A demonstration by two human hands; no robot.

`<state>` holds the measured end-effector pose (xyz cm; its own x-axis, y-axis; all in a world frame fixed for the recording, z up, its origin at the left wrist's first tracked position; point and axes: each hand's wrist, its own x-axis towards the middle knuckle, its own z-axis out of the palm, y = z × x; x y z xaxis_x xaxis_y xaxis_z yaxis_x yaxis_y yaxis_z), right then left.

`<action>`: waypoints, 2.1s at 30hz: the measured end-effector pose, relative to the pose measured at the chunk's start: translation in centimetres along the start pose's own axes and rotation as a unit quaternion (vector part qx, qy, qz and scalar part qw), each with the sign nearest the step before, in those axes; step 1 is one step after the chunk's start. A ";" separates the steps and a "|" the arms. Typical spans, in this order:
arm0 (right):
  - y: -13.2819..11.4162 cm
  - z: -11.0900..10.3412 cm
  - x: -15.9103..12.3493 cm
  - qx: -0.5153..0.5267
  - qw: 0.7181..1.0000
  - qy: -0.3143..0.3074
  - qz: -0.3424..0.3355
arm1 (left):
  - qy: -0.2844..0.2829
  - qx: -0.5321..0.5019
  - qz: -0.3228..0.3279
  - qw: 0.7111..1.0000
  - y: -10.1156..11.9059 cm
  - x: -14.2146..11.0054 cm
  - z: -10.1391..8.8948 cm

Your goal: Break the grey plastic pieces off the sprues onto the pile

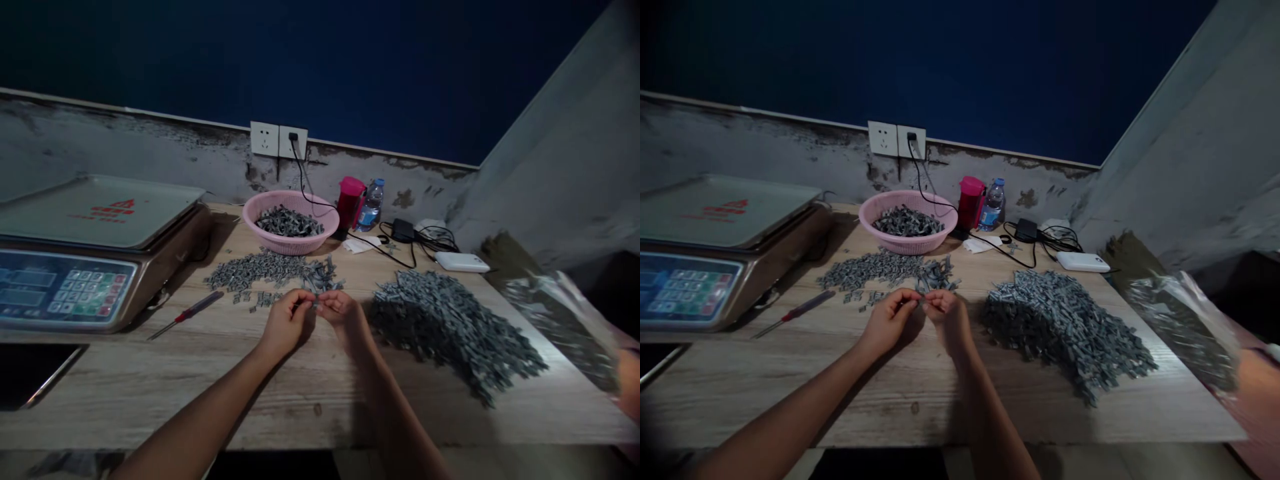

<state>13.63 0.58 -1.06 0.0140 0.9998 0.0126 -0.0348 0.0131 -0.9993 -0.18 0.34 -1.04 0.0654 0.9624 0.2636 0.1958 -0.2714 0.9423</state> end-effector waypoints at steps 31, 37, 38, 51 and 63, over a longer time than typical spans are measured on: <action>-3.3 -9.1 -2.3 -0.383 0.908 0.143 -0.089 | 0.057 0.345 0.079 0.934 0.0 0.9 -2.8; -4.1 -10.8 -1.6 -0.568 0.772 0.175 -0.225 | 0.030 0.500 -0.026 0.865 -0.4 1.4 -4.7; -3.7 -9.1 -1.0 -0.561 0.781 0.105 -0.254 | 0.020 0.505 -0.030 0.862 -0.4 1.3 -4.6; 0.7 1.1 3.7 -0.574 0.798 0.025 -0.180 | -0.006 0.495 -0.023 0.869 -1.3 1.8 -3.7; -0.5 0.1 2.1 0.212 0.973 0.088 0.006 | -0.060 0.477 0.019 0.877 -0.9 1.4 -3.2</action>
<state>13.53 2.67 -0.55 0.1812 0.9826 -0.0419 -0.4454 0.0440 -0.8942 -3.40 1.97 -0.85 0.1811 0.9598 0.2145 0.9163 -0.2439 0.3177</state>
